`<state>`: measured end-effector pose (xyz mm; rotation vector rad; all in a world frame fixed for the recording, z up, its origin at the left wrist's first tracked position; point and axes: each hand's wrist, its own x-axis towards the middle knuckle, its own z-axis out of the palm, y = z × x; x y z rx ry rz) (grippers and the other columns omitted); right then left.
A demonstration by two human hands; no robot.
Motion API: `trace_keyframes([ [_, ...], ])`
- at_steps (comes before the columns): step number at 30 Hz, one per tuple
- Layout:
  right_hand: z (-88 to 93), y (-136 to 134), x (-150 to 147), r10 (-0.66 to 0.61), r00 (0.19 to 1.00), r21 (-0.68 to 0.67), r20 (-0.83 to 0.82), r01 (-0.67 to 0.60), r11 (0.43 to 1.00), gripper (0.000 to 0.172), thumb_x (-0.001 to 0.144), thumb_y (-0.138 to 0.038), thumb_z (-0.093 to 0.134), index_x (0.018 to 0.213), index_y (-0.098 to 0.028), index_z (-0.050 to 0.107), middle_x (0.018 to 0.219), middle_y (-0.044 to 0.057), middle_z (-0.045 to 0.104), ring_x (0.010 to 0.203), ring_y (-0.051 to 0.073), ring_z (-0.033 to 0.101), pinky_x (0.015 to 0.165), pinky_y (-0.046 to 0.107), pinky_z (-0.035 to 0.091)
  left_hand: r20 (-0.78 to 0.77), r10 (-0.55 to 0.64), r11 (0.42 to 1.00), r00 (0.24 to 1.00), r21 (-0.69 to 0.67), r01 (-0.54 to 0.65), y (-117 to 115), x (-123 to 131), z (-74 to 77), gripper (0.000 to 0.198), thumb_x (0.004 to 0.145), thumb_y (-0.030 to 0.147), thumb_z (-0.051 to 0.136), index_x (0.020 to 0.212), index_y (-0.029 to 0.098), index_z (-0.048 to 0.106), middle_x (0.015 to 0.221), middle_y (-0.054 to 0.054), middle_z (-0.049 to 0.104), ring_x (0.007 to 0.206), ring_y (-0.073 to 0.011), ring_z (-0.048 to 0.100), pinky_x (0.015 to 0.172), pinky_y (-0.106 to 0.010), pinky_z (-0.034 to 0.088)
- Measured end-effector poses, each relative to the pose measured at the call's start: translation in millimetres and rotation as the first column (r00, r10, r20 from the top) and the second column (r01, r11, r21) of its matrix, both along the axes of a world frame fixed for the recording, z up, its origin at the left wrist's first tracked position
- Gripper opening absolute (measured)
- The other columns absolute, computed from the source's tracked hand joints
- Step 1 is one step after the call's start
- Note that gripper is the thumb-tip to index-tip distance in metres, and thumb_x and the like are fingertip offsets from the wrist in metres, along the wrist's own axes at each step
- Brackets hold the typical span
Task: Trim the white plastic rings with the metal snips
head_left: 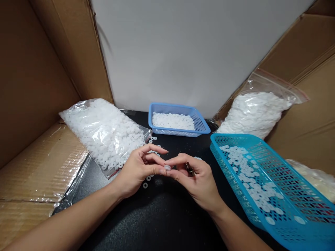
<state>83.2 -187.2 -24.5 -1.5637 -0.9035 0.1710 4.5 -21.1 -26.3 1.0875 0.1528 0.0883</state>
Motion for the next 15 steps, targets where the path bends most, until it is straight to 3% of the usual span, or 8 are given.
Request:
trace_keyframes([
  [9, 2.6, -0.5, -0.9, -0.01, 0.978, -0.019, 0.21, 0.014, 1.0, 0.006, 0.088, -0.02, 0.074, 0.086, -0.022, 0.08, 0.059, -0.004, 0.054, 0.049, 0.01, 0.041, 0.048, 0.023, 0.035, 0.009, -0.052, 0.998, 0.999, -0.031, 0.053, 0.8, 1.4, 0.2, 0.037, 0.065, 0.013, 0.093, 0.097, 0.018, 0.076, 0.073, 0.001, 0.078, 0.067, -0.0119, 0.069, 0.069, -0.023, 0.051],
  [15, 1.9, -1.1, -2.3, -0.021, 0.985, -0.004, 0.169, 0.022, 1.0, 0.005, 0.088, -0.027, 0.078, 0.088, -0.022, 0.077, 0.061, -0.004, 0.059, 0.048, 0.009, 0.04, 0.048, 0.024, 0.037, -0.015, -0.086, 0.995, 0.996, -0.056, 0.085, 3.4, -0.7, -1.6, 0.046, 0.066, 0.021, 0.095, 0.108, 0.02, 0.077, 0.075, -0.001, 0.08, 0.07, -0.0156, 0.071, 0.077, -0.029, 0.052],
])
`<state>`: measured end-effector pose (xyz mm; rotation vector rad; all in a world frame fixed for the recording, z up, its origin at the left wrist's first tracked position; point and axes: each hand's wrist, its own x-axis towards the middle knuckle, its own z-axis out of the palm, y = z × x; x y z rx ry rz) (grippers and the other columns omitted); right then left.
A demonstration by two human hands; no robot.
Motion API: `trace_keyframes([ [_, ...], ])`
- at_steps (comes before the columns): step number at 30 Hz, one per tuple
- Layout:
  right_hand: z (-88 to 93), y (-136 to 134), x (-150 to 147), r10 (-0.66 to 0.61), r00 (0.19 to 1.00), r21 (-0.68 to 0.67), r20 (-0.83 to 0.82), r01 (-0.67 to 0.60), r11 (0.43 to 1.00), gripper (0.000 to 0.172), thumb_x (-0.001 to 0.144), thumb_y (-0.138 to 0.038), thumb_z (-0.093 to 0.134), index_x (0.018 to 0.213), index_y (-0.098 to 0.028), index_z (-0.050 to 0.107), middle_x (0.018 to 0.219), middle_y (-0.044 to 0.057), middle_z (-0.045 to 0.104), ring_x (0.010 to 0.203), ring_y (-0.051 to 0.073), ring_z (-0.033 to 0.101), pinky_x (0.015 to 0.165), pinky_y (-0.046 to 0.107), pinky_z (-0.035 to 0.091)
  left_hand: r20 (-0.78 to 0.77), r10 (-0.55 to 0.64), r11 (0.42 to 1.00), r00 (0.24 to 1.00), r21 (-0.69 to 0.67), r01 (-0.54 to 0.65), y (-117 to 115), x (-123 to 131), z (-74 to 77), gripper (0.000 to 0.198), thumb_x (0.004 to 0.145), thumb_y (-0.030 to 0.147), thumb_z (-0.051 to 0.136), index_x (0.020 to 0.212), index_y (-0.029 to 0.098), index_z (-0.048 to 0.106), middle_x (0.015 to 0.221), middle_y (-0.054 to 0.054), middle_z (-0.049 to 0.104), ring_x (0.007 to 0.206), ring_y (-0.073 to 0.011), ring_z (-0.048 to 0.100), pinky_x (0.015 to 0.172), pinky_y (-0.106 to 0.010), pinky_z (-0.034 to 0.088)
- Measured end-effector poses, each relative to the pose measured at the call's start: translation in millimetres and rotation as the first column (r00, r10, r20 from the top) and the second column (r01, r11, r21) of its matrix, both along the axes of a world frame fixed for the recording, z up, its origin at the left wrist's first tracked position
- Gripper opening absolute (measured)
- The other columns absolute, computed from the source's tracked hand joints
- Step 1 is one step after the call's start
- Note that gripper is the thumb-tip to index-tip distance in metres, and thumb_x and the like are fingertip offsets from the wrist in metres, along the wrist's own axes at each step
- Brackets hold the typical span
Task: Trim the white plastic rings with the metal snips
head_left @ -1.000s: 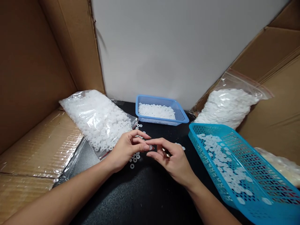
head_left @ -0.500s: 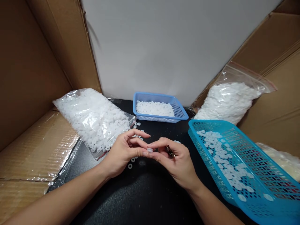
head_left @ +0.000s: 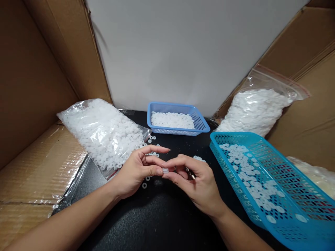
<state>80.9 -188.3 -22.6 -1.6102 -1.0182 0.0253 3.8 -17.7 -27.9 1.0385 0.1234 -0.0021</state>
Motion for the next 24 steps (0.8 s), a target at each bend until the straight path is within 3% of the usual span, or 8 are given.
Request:
trace_keyframes([
  [5, 0.4, -1.5, 0.2, 0.004, 1.0, 0.031, 0.013, -0.004, 1.0, 0.008, 0.085, -0.027, 0.082, 0.082, -0.022, 0.076, 0.06, -0.006, 0.057, 0.048, 0.008, 0.039, 0.05, 0.024, 0.038, 0.009, -0.073, 0.997, 0.997, -0.029, 0.073, -0.7, -0.3, -1.4, 0.052, 0.07, 0.029, 0.094, 0.118, 0.023, 0.076, 0.08, -0.001, 0.081, 0.08, -0.0176, 0.074, 0.087, -0.031, 0.051],
  [12, 3.4, -1.5, 0.1, -0.011, 1.0, 0.004, 0.007, 0.011, 1.0, 0.014, 0.087, -0.035, 0.08, 0.081, -0.022, 0.078, 0.058, -0.004, 0.056, 0.047, 0.01, 0.04, 0.049, 0.025, 0.038, 0.054, -0.065, 0.997, 0.996, -0.042, 0.067, -2.3, 1.1, 0.2, 0.042, 0.072, 0.03, 0.093, 0.111, 0.023, 0.078, 0.078, 0.0, 0.076, 0.071, -0.0118, 0.067, 0.074, -0.024, 0.05],
  [20, 3.9, -2.3, -1.5, 0.018, 0.997, -0.001, -0.081, -0.018, 1.0, 0.019, 0.086, -0.04, 0.08, 0.08, -0.023, 0.079, 0.059, -0.003, 0.059, 0.048, 0.01, 0.042, 0.049, 0.025, 0.037, 0.041, -0.069, 0.997, 0.997, -0.041, 0.071, -2.1, -1.1, 0.7, 0.04, 0.072, 0.025, 0.092, 0.11, 0.023, 0.079, 0.076, 0.0, 0.077, 0.072, -0.0134, 0.069, 0.078, -0.027, 0.051],
  [24, 2.8, -0.1, 7.7, -0.049, 0.993, -0.116, -0.11, 0.036, 0.993, 0.024, 0.095, -0.042, 0.067, 0.09, -0.021, 0.078, 0.071, 0.001, 0.069, 0.058, 0.014, 0.056, 0.055, 0.026, 0.044, 0.02, 0.011, 1.0, 1.0, -0.029, -0.011, -1.2, 1.4, 1.0, 0.035, 0.071, 0.024, 0.093, 0.104, 0.022, 0.081, 0.079, -0.001, 0.077, 0.07, -0.0123, 0.069, 0.074, -0.026, 0.052],
])
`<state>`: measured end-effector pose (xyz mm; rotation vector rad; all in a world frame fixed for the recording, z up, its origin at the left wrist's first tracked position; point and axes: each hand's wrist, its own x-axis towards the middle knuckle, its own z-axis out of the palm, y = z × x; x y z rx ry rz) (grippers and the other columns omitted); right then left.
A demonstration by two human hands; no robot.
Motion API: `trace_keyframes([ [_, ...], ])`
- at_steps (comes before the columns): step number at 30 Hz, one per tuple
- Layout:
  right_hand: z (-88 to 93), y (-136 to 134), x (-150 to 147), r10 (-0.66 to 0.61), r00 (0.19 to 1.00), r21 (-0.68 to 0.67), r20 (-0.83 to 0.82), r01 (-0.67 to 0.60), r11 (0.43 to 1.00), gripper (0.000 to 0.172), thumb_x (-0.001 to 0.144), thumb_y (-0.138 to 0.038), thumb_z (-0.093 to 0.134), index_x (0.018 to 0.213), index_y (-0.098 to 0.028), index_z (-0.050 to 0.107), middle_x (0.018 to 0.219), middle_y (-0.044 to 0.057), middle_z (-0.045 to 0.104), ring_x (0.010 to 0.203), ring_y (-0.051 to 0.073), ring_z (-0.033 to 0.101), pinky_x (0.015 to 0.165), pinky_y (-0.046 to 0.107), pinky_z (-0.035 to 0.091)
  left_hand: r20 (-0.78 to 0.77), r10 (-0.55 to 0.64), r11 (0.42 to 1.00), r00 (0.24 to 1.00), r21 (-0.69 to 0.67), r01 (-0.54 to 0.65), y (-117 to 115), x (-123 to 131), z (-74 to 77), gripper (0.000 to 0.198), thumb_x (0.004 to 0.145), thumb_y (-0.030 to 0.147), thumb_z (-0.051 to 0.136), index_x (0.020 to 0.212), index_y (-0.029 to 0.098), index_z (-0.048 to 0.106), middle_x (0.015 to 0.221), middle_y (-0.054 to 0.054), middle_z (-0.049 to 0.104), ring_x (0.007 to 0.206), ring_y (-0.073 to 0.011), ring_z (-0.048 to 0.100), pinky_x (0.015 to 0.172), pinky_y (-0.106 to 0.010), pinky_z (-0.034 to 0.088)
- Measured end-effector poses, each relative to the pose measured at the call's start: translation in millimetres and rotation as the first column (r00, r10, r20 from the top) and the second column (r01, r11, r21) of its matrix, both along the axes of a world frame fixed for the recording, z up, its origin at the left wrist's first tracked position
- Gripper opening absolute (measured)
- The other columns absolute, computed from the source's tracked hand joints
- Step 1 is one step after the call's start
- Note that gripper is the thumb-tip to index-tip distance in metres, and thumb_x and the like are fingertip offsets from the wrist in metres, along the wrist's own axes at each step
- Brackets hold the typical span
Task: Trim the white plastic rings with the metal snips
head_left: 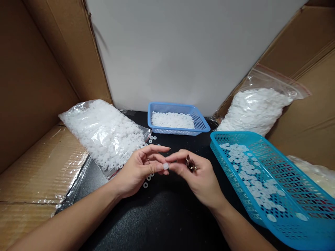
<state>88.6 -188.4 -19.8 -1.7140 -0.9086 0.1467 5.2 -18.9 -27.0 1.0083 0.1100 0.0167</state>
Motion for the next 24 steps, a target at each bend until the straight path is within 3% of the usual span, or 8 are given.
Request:
trace_keyframes([
  [3, 3.0, 11, 26, -0.145, 0.983, -0.185, 0.11, 0.164, 0.969, 0.028, 0.1, -0.035, 0.053, 0.098, -0.02, 0.075, 0.084, 0.005, 0.074, 0.073, 0.02, 0.066, 0.068, 0.03, 0.051, -0.069, 0.075, 0.997, 0.995, 0.012, -0.075, 2, 3, -1.3, 0.034, 0.066, 0.026, 0.096, 0.097, 0.019, 0.084, 0.084, -0.001, 0.076, 0.07, -0.0105, 0.069, 0.074, -0.023, 0.053],
  [9, 12.1, 55, 99, -0.372, 0.889, -0.258, 0.267, 0.438, 0.861, 0.025, 0.099, -0.017, 0.047, 0.1, -0.015, 0.072, 0.113, 0.016, 0.069, 0.108, 0.029, 0.064, 0.097, 0.043, 0.047, -0.072, 0.119, 0.993, 0.99, 0.031, -0.117, 2, 6, -1.1, 0.032, 0.059, 0.032, 0.099, 0.082, 0.016, 0.084, 0.084, -0.003, 0.078, 0.073, -0.0105, 0.072, 0.076, -0.021, 0.055],
  [12, 12.4, 67, 112, -0.367, 0.883, -0.298, 0.294, 0.45, 0.842, 0.013, 0.099, -0.023, 0.06, 0.1, -0.015, 0.069, 0.107, 0.009, 0.071, 0.106, 0.025, 0.066, 0.1, 0.048, 0.047, -0.05, 0.106, 0.994, 0.993, -0.003, -0.106, 1, 5, 2.2, 0.031, 0.061, 0.031, 0.098, 0.08, 0.015, 0.08, 0.084, -0.005, 0.081, 0.073, -0.0127, 0.075, 0.075, -0.023, 0.057],
  [17, 9.0, 44, 81, -0.276, 0.908, -0.251, 0.316, 0.36, 0.899, 0.027, 0.102, -0.019, 0.044, 0.111, -0.016, 0.069, 0.102, 0.012, 0.075, 0.096, 0.025, 0.069, 0.091, 0.041, 0.052, 0.007, 0.07, 0.997, 0.998, -0.034, -0.069, -2, 2, 5.1, 0.025, 0.071, 0.027, 0.094, 0.085, 0.015, 0.077, 0.086, -0.006, 0.083, 0.074, -0.0137, 0.079, 0.071, -0.02, 0.059],
  [19, 6.2, 24, 59, -0.234, 0.919, -0.221, 0.317, 0.311, 0.924, 0.036, 0.106, -0.029, 0.039, 0.127, -0.017, 0.066, 0.095, 0.01, 0.074, 0.085, 0.024, 0.07, 0.082, 0.038, 0.055, 0.02, 0.057, 0.998, 0.998, -0.024, -0.057, -3, 1, 4.4, 0.024, 0.074, 0.026, 0.092, 0.091, 0.016, 0.079, 0.086, -0.006, 0.084, 0.075, -0.0136, 0.079, 0.071, -0.019, 0.06],
  [22, -0.2, -3, 31, -0.144, 0.925, -0.14, 0.35, 0.204, 0.969, 0.053, 0.105, -0.048, 0.046, 0.145, -0.016, 0.057, 0.102, 0.011, 0.072, 0.086, 0.023, 0.069, 0.076, 0.036, 0.058, 0.029, 0.046, 0.999, 0.999, 0.0, -0.046, -4, 0, 2.7, 0.021, 0.077, 0.026, 0.089, 0.094, 0.017, 0.081, 0.088, -0.005, 0.084, 0.08, -0.0147, 0.081, 0.075, -0.02, 0.061],
  [24, -5.1, -14, 18, -0.077, 0.923, -0.086, 0.377, 0.118, 0.989, 0.05, 0.109, -0.041, 0.04, 0.152, -0.02, 0.051, 0.101, 0.008, 0.068, 0.085, 0.02, 0.068, 0.074, 0.032, 0.058, 0.043, 0.048, 0.998, 0.998, 0.024, -0.049, -4, 0, 2.0, 0.015, 0.079, 0.026, 0.088, 0.089, 0.017, 0.082, 0.089, -0.005, 0.085, 0.083, -0.0157, 0.081, 0.077, -0.02, 0.062],
])
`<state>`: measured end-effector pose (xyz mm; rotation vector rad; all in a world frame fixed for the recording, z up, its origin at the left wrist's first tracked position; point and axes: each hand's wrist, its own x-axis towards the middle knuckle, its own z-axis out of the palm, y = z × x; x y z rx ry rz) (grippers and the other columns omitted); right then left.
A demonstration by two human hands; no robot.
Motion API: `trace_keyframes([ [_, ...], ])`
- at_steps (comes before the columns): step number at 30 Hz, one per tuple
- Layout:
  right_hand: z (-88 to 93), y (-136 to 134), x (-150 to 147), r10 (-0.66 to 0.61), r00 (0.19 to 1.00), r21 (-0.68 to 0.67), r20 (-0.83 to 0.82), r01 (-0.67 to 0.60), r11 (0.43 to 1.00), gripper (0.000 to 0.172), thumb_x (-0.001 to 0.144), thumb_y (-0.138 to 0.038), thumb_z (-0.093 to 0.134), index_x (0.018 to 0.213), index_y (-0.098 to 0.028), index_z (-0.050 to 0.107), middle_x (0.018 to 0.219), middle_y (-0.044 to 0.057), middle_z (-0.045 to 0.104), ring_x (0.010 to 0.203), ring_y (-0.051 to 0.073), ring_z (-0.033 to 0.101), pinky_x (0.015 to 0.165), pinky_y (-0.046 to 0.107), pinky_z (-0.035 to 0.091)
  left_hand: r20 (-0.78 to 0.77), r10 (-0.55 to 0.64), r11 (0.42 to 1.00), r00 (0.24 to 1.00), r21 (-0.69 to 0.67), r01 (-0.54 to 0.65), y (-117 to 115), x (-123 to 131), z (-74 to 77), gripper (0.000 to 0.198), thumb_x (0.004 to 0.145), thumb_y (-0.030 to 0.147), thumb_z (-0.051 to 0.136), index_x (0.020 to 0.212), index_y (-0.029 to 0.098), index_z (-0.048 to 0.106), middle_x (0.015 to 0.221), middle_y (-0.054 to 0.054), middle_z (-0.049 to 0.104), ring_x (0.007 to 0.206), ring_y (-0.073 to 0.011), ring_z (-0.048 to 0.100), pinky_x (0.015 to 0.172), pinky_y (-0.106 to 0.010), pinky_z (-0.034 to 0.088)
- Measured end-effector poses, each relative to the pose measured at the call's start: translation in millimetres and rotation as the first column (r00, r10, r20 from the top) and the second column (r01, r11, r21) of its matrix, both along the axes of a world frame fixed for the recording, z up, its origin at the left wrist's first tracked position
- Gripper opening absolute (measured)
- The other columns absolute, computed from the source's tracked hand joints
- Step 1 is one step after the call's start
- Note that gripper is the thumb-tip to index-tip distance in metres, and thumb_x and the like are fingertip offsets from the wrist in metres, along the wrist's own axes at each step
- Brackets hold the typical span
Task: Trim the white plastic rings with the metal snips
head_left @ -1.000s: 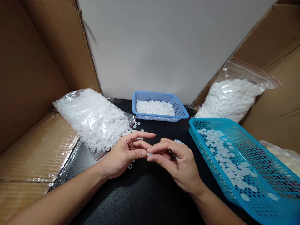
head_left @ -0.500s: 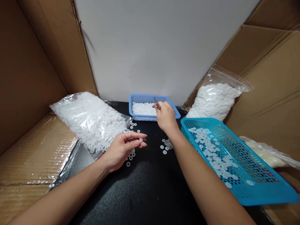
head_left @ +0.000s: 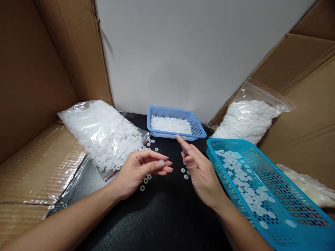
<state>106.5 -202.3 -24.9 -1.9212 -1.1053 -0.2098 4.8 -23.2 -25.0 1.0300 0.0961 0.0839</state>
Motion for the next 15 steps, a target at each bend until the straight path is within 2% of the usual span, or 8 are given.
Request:
trace_keyframes([
  [2, -3.5, -5, -9, 0.033, 0.998, 0.057, 0.059, -0.036, 0.998, 0.046, 0.109, -0.029, 0.044, 0.154, -0.025, 0.05, 0.088, 0.003, 0.061, 0.075, 0.015, 0.064, 0.071, 0.028, 0.057, 0.01, 0.005, 1.0, 1.0, 0.022, -0.005, 1, -1, -0.1, 0.011, 0.08, 0.024, 0.087, 0.087, 0.017, 0.082, 0.089, -0.005, 0.085, 0.083, -0.0156, 0.081, 0.078, -0.02, 0.062],
  [4, -4.3, -6, -14, 0.041, 0.985, 0.103, 0.169, -0.059, 0.993, 0.049, 0.106, -0.021, 0.051, 0.155, -0.028, 0.048, 0.082, 0.001, 0.058, 0.069, 0.014, 0.059, 0.064, 0.026, 0.054, 0.015, 0.002, 0.999, 1.0, 0.035, -0.003, 2, -1, 0.2, 0.009, 0.081, 0.021, 0.086, 0.088, 0.017, 0.082, 0.088, -0.004, 0.085, 0.08, -0.0143, 0.081, 0.076, -0.018, 0.061],
  [8, -1.1, -7, -17, 0.058, 0.931, 0.077, 0.36, -0.092, 0.993, 0.057, 0.103, -0.013, 0.057, 0.157, -0.024, 0.045, 0.084, 0.004, 0.064, 0.072, 0.015, 0.061, 0.062, 0.026, 0.051, 0.013, -0.015, 0.999, 1.0, 0.03, 0.014, 2, -3, 0.7, 0.01, 0.081, 0.018, 0.086, 0.09, 0.018, 0.083, 0.083, -0.003, 0.084, 0.078, -0.0134, 0.081, 0.074, -0.016, 0.061],
  [15, -0.6, -11, -17, 0.043, 0.911, 0.043, 0.41, -0.066, 0.997, 0.049, 0.099, -0.005, 0.059, 0.145, -0.019, 0.06, 0.08, 0.004, 0.068, 0.069, 0.014, 0.062, 0.06, 0.025, 0.049, -0.006, -0.018, 1.0, 1.0, 0.003, 0.018, 1, -4, 1.9, 0.01, 0.079, 0.018, 0.087, 0.088, 0.02, 0.084, 0.083, -0.002, 0.084, 0.078, -0.0145, 0.081, 0.073, -0.016, 0.062],
])
